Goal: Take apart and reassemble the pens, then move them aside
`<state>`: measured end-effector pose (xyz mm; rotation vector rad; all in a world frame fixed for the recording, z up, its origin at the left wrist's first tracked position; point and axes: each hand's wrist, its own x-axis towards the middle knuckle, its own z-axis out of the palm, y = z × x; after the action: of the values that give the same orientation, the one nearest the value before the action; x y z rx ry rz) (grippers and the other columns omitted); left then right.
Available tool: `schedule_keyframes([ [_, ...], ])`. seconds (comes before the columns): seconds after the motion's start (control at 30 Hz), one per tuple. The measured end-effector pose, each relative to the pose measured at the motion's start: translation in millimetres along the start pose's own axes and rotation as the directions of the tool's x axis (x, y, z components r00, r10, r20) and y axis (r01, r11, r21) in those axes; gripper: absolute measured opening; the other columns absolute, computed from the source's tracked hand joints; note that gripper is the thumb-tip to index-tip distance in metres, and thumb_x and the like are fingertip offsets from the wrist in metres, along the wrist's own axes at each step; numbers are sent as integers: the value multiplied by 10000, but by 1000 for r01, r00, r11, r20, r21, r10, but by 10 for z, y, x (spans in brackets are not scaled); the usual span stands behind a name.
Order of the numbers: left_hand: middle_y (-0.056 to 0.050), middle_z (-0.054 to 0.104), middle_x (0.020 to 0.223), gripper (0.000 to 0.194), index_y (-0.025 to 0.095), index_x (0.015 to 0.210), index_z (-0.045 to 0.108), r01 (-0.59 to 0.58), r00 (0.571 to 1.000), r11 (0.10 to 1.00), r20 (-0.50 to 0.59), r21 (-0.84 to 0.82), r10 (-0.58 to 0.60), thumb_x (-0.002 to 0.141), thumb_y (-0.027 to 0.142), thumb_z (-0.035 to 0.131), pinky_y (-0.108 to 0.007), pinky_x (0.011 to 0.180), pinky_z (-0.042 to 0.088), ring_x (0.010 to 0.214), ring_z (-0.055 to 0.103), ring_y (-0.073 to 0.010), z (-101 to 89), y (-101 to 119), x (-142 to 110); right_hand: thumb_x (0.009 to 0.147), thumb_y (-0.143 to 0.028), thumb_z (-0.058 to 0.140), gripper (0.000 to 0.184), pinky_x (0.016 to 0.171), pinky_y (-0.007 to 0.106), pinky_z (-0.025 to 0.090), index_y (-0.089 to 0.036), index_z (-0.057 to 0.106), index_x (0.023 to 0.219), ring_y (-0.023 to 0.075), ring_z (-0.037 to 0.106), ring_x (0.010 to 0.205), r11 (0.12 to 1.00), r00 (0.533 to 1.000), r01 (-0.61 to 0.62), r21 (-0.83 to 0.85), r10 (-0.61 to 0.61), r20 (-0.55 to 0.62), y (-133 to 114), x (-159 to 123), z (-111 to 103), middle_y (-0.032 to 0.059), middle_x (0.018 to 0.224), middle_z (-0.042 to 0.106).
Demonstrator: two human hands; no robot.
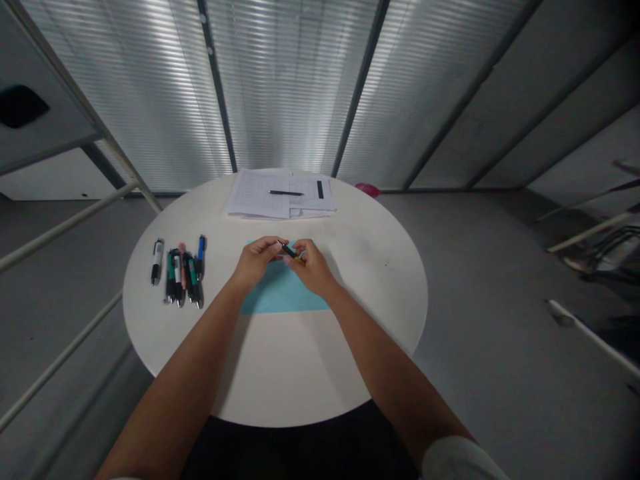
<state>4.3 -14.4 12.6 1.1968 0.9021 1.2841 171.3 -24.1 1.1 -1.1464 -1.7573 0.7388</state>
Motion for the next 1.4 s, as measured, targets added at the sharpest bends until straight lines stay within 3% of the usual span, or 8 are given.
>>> schedule_keyframes([
  [0.17,-74,707,956,339,175,921,726,1,1000,1000,-29,-24,-1,709,440,748,-357,791,534,851,667,-195,-13,12,10,875,-389,558,192,660,269,395,-205,532,924,141,512,730,993,999,32,-113,-32,-1,40,18,-12,14,859,568],
  [0.37,-76,707,951,351,178,932,731,2,1000,1000,-30,-3,-2,703,443,754,-338,779,529,861,664,-198,-36,32,16,963,-392,418,241,760,293,427,-223,589,980,161,561,843,976,991,134,-173,-128,45,24,12,-27,35,935,599],
  [0.47,-72,704,930,338,172,905,729,13,999,999,-47,-34,-15,689,429,768,-338,766,527,825,668,-192,-39,11,28,922,-398,503,238,746,295,452,-224,551,1077,167,572,866,983,994,106,-150,-107,3,62,14,-10,42,1000,588],
  [0.67,-76,707,888,346,157,927,732,34,995,999,-87,-43,-37,680,393,787,-328,751,515,783,674,-183,-31,-36,45,896,-308,544,147,776,309,470,-214,549,1008,179,568,924,974,990,124,-191,-135,-43,94,31,-6,55,1026,544],
  [0.97,-94,727,949,299,167,859,765,6,988,999,-151,-48,-13,652,379,806,-326,751,519,811,657,-183,-38,-25,57,970,-383,415,243,774,304,436,-226,601,961,170,571,853,974,989,146,-172,-136,65,55,20,-26,35,919,604],
  [1.13,-104,720,971,303,166,866,763,6,986,997,-166,-72,-18,657,383,799,-330,747,522,844,654,-197,-32,-10,54,934,-418,479,296,747,306,447,-239,520,1166,167,587,841,991,997,52,-127,-45,58,98,13,13,38,1005,615],
  [1.27,-107,708,989,295,170,871,757,-7,981,995,-193,-101,-13,674,387,786,-324,744,523,877,650,-201,-46,5,57,895,-398,541,224,748,301,446,-225,535,1036,176,583,886,987,999,44,-157,-45,2,136,22,25,37,1021,608],
  [1.4,-95,705,986,292,173,862,750,10,983,993,-178,-119,-32,676,396,782,-321,755,523,882,646,-195,-55,15,55,947,-380,444,202,734,290,431,-222,559,1001,161,583,825,987,997,65,-147,-57,56,106,26,-12,21,928,635],
])
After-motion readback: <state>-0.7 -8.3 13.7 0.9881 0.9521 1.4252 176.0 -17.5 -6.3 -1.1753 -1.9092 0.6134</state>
